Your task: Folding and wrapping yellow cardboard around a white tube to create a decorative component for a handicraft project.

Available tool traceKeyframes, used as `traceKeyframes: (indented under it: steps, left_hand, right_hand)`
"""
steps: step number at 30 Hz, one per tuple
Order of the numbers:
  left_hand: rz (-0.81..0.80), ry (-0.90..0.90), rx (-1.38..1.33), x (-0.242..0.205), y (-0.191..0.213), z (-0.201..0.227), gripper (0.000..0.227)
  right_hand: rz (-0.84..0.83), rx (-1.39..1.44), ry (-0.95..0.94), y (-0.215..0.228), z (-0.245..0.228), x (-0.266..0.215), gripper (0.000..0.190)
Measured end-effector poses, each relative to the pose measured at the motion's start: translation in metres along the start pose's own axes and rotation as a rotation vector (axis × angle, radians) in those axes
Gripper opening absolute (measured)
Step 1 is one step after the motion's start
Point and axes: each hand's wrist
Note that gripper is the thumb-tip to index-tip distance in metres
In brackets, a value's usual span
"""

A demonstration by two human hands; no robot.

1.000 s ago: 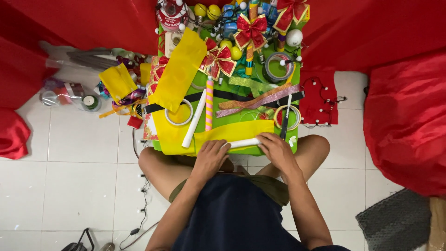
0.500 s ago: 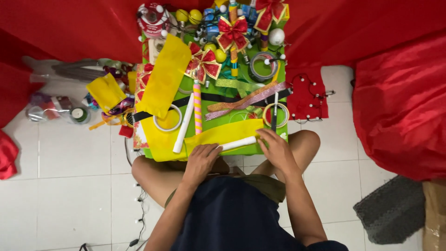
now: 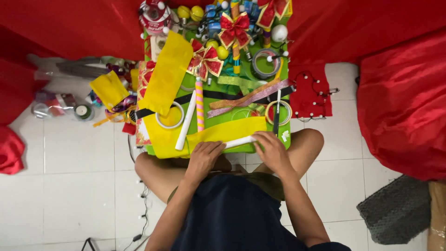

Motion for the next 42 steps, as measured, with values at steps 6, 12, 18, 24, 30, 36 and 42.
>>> traceKeyframes:
  steps: [6, 12, 18, 24, 30, 36, 42]
  left_hand:
    - [-0.026, 0.001, -0.022, 0.001, 0.003, 0.0, 0.017]
    - [-0.051, 0.004, -0.012, -0.001, 0.003, -0.002, 0.019]
    - [-0.046, 0.017, -0.065, -0.001, 0.004, -0.002, 0.019]
    - [-0.039, 0.02, -0.067, 0.001, 0.004, -0.001, 0.019]
    - [-0.056, 0.042, -0.091, 0.002, 0.006, 0.0, 0.017]
    - [-0.064, 0.074, -0.072, 0.0, -0.004, -0.002, 0.018]
    - [-0.059, 0.084, -0.05, 0.006, -0.001, -0.001, 0.016]
  right_hand:
    - [-0.017, -0.094, 0.203, -0.04, -0.008, 0.008, 0.028]
    - [0.034, -0.188, 0.208, -0.045, -0.003, 0.009, 0.024]
    - [0.123, -0.285, 0.243, -0.046, 0.002, 0.006, 0.017]
    - [0.158, -0.307, 0.266, -0.051, 0.003, 0.006, 0.014]
    - [0.158, -0.308, 0.3, -0.054, 0.005, 0.007, 0.012]
    - [0.18, -0.302, 0.332, -0.045, -0.005, 0.011, 0.009]
    - [0.179, -0.367, 0.384, -0.033, -0.012, 0.017, 0.005]
Point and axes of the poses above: each hand's wrist, its own x-axis towards the middle knuckle, its own y-axis out of the back of the hand, z = x × y, and after that the axes turned 9 degrees about -z, right-handed
